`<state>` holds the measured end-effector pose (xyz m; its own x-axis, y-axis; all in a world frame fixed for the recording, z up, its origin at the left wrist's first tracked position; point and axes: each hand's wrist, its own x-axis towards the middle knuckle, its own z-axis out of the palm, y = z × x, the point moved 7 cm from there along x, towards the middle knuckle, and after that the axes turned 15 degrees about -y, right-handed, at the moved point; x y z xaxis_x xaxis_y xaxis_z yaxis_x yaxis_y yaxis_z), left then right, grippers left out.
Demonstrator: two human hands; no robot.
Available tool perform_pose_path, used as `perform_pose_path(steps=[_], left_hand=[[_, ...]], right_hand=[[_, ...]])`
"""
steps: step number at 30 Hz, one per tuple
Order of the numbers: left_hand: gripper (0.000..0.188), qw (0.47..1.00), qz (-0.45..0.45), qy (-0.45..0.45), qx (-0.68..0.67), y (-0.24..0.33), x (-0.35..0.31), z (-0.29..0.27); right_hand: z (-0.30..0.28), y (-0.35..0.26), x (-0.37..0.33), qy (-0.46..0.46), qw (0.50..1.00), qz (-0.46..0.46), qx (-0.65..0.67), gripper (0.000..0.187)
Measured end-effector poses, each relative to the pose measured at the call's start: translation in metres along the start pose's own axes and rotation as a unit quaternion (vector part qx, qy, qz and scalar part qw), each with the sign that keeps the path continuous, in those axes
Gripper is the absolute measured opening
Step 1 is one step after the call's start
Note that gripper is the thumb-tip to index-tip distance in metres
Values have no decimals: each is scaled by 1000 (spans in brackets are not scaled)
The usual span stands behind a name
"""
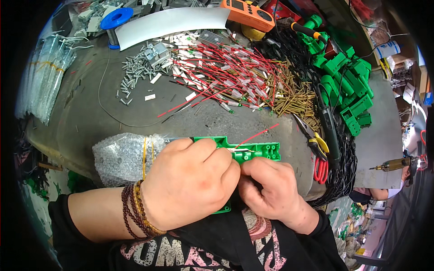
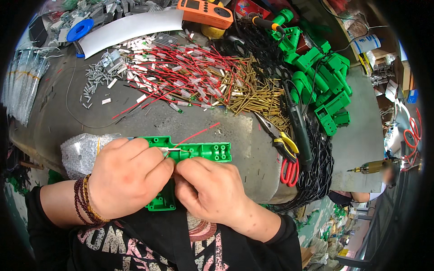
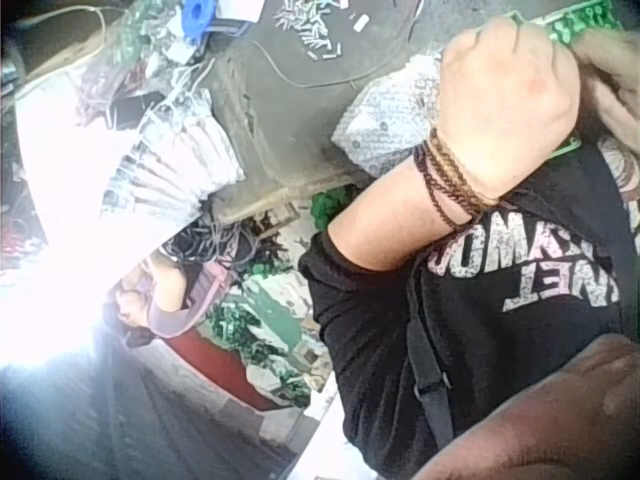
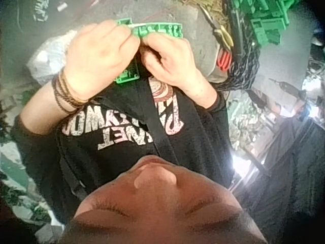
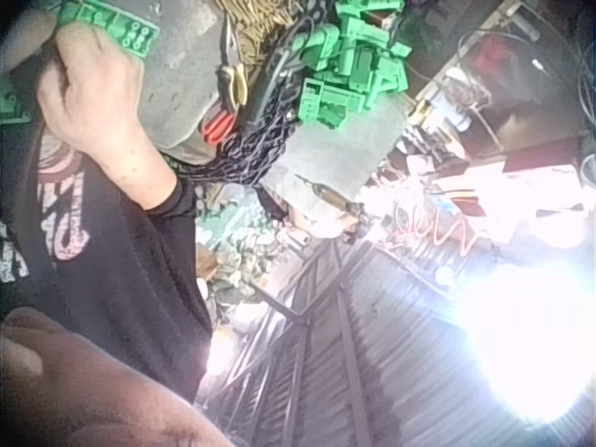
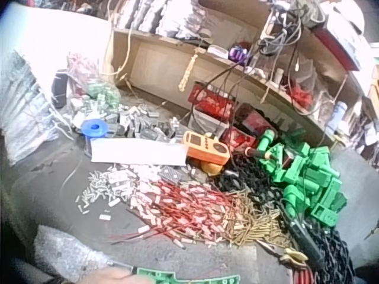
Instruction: Assembling the internal components and housing of a green electronic hand-held device.
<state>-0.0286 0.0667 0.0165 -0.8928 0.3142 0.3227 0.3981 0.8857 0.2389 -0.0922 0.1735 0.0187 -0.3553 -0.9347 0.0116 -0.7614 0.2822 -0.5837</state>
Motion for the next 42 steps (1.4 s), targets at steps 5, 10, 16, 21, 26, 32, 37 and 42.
perform_pose_path(steps=[5, 10, 16, 21, 26, 32, 37, 42], left_hand=[[12, 1000, -4, 0, -20, -1, 2, -1], [14, 998, 30, 52, -15, 2, 2, 0], [20, 995, 52, 81, 16, 8, -6, -4], [21, 996, 15, 59, -68, -5, -1, -4], [12, 998, 7, 33, -55, -7, -2, -4], [18, 996, 1, -19, -83, -1, -4, -8], [18, 997, -1, -52, -59, -2, -1, -1], [15, 998, 14, -48, -32, 2, 2, 2]], right_hand=[[-1, -2, -1, -2, 1000, -3, 3, 8], [0, 3, -1, -12, 999, 16, 49, 7], [9, 35, -19, -113, 929, 141, 323, 4], [-19, 22, -29, -106, 988, 93, -57, 17], [-3, -10, -14, 23, 974, -125, -189, 29], [-2, -7, -10, 18, 988, -115, -97, 19], [-1, -1, -8, 22, 993, -105, -53, 17], [-1, 2, -6, 40, 995, -92, -20, 16]])
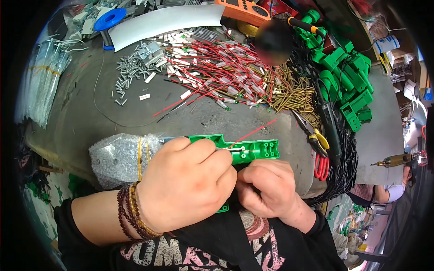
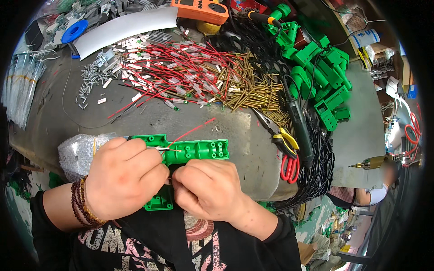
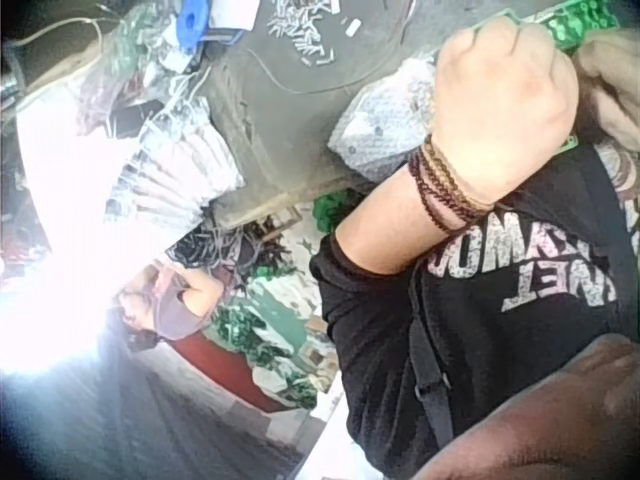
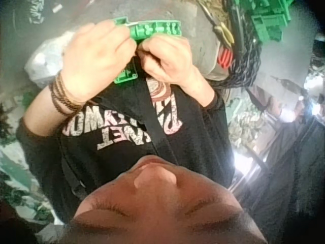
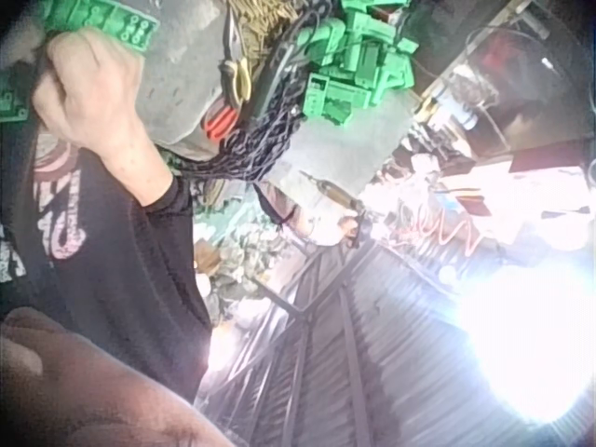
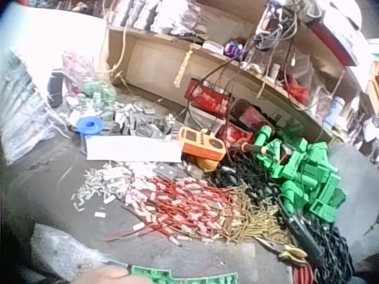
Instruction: Assembling the internal components and housing of a green electronic hand-held device.
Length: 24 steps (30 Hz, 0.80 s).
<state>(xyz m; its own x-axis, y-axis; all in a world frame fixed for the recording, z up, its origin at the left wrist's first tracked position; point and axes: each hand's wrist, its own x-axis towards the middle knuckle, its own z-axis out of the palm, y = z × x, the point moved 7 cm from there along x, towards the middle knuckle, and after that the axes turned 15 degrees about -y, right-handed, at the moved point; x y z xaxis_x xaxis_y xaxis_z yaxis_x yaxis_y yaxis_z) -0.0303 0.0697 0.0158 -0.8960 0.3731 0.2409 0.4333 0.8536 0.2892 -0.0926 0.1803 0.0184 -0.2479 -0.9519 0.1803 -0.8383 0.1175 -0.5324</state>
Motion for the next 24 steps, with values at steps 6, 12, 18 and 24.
perform_pose_path(steps=[6, 12, 18, 24], left_hand=[[13, 1000, 10, 12, -3, 2, 1, -4], [18, 999, -10, 37, -5, 0, -4, -7], [24, 996, 25, 54, -63, -6, 1, -5], [99, 985, -172, -12, -13, -25, -56, -28]], right_hand=[[4, 0, -3, 5, 999, 33, 23, 8], [-1, 2, -10, 29, 999, 43, -6, 13], [-12, 0, -17, 49, 994, 38, -87, 23], [-157, 127, -144, 145, 842, 467, -227, 29]])
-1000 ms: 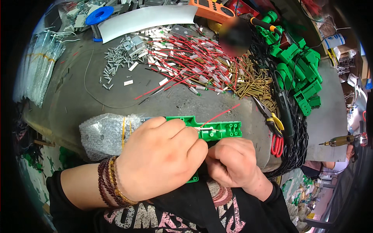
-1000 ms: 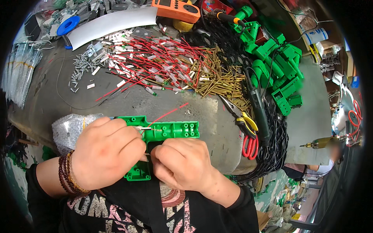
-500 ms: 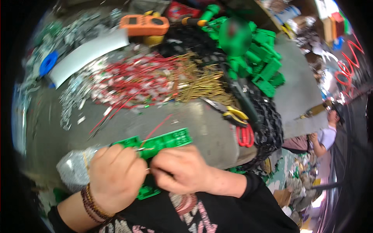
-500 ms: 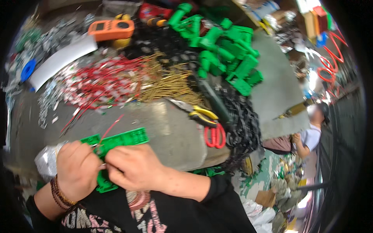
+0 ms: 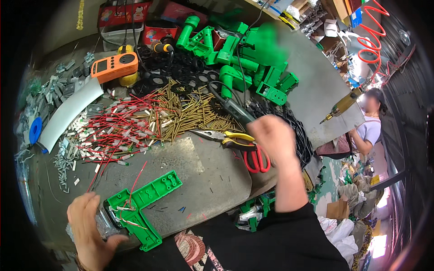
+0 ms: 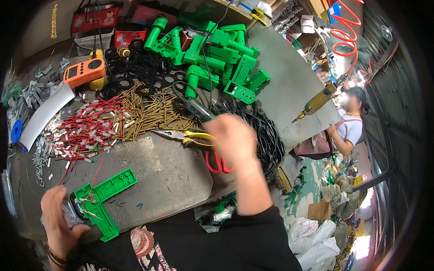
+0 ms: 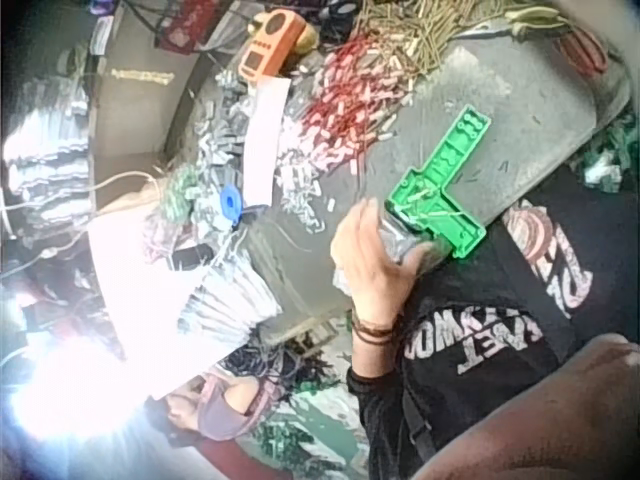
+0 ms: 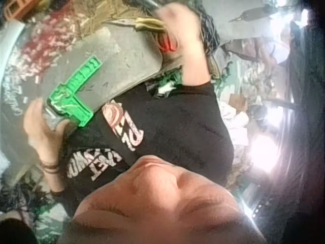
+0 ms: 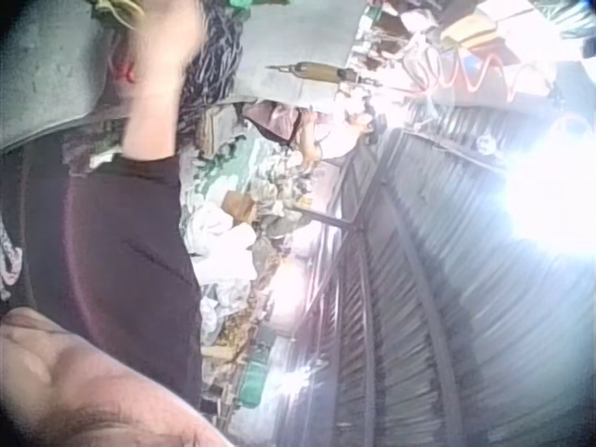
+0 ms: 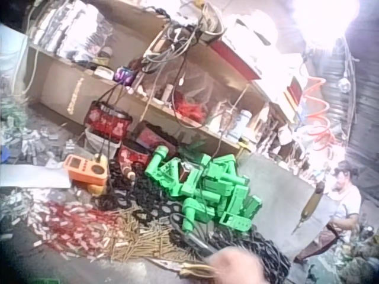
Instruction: Assembling the internal components and housing of a green electronic hand-held device.
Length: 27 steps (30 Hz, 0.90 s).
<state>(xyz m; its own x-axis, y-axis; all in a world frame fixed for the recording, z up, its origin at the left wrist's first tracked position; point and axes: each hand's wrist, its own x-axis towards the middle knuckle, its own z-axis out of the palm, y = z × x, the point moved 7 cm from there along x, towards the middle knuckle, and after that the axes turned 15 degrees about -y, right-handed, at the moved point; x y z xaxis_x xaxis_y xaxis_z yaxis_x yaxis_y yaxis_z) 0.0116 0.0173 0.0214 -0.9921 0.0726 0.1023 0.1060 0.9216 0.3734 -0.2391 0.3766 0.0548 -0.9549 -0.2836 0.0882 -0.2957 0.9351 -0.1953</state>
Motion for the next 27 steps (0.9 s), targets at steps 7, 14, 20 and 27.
perform_pose_path(steps=[7, 14, 20, 27], left_hand=[[81, 994, 97, 14, -52, -13, 17, 7], [36, 992, 115, 8, -45, 7, 7, -36], [31, 987, 159, -21, 11, -3, 8, -53], [91, 911, 277, -177, -251, 132, 92, 18]], right_hand=[[-10, 193, -10, -133, 949, 268, -99, 47], [-22, 185, 1, -43, 963, 173, -201, 36], [-57, 151, 5, -208, 908, 110, 348, 25], [-41, -127, -19, -329, 641, -145, 678, 29]])
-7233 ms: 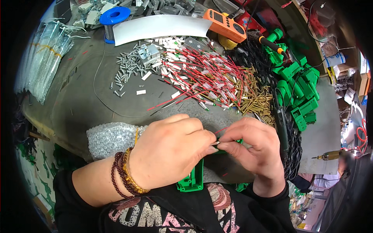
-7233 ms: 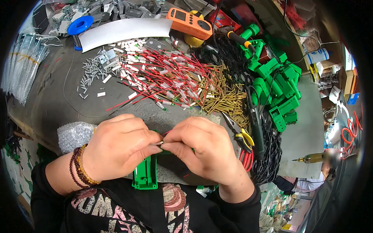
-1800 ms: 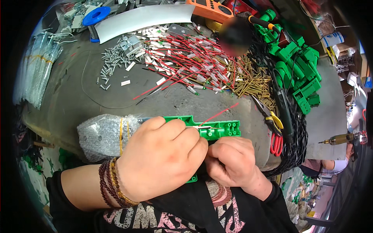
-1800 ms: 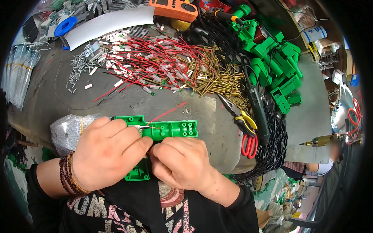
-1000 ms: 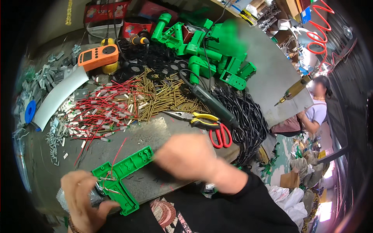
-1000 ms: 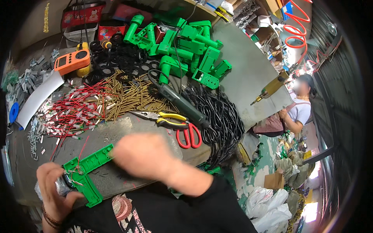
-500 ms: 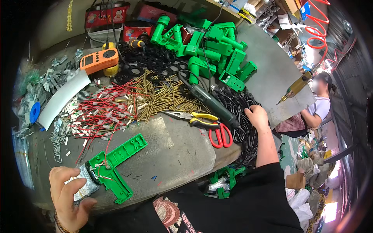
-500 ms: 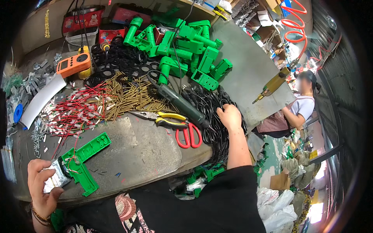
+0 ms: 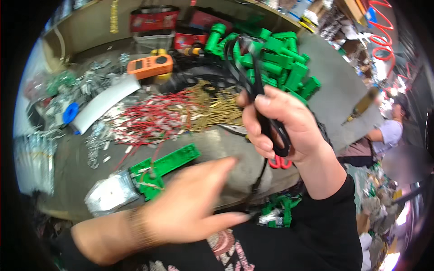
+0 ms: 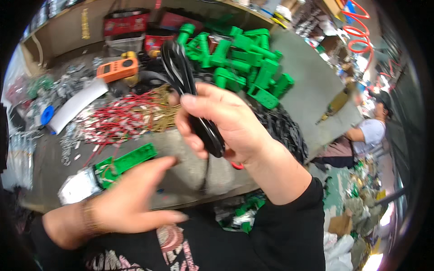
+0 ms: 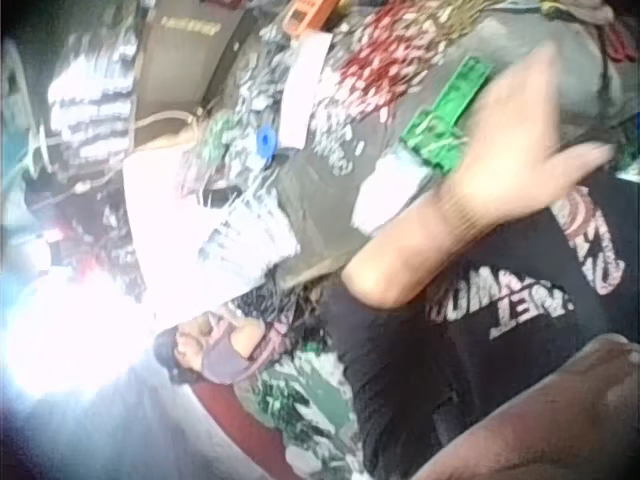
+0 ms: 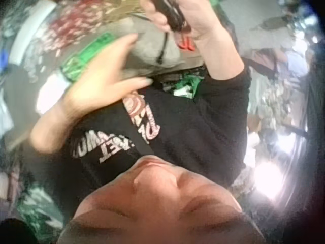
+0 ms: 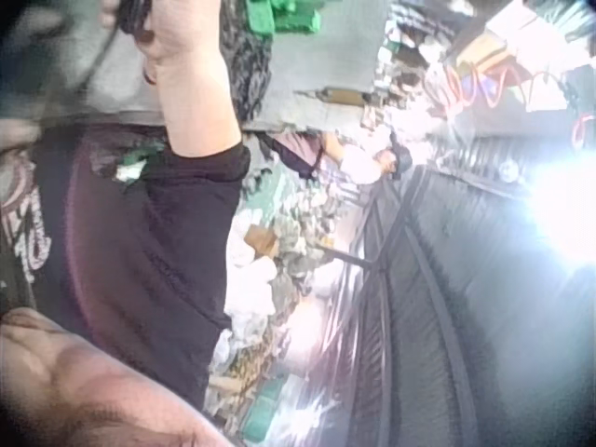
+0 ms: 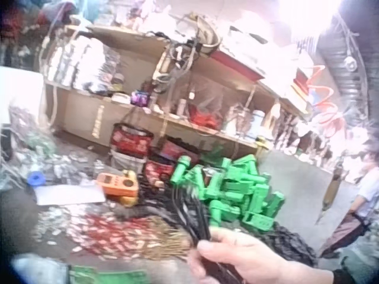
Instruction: Assembling the internal components and housing of a green electronic hand-held device.
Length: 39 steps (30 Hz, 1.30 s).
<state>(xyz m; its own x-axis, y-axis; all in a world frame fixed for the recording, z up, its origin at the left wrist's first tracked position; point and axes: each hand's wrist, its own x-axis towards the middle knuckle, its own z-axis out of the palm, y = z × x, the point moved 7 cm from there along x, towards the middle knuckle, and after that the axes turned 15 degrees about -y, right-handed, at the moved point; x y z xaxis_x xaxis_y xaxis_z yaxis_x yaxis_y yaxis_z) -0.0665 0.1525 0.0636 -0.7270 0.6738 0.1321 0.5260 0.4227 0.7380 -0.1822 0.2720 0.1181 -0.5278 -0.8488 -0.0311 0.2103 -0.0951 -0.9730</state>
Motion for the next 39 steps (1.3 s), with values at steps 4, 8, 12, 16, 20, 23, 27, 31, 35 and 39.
perform_pose_path(steps=[4, 8, 12, 16, 20, 23, 27, 31, 35, 39], left_hand=[[68, 858, 2, -39, -512, 5, 38, 50], [31, 951, -54, -11, -305, -11, -21, 21], [9, 988, -95, 26, 116, -5, -48, 17], [12, 960, -130, 16, 246, -7, -41, 19], [14, 945, -97, 2, 313, 4, -37, 12], [19, 945, -105, -47, 306, 3, -32, 2], [26, 981, -78, 88, 154, -27, -5, -73], [17, 961, -132, 54, 238, -122, 41, -95], [16, 944, -151, -8, 293, -147, 63, -81], [17, 884, -221, -101, 400, -158, 68, -69]], right_hand=[[4, -39, 18, 20, 979, -199, -29, 28], [-77, -27, -20, 155, 965, -197, -77, 29], [-137, 37, -57, 267, 943, -76, -186, 33], [-40, 50, -40, 226, 585, -94, -773, 53], [62, 118, -35, -223, 813, 15, -537, 27], [43, 124, -25, -205, 901, -24, -382, 21], [36, 143, -19, -166, 941, -21, -293, 19], [24, 165, -16, -169, 971, 102, -137, 17], [28, 162, -16, -193, 969, 40, -149, 18], [22, 160, -17, -194, 964, 0, -182, 21]])
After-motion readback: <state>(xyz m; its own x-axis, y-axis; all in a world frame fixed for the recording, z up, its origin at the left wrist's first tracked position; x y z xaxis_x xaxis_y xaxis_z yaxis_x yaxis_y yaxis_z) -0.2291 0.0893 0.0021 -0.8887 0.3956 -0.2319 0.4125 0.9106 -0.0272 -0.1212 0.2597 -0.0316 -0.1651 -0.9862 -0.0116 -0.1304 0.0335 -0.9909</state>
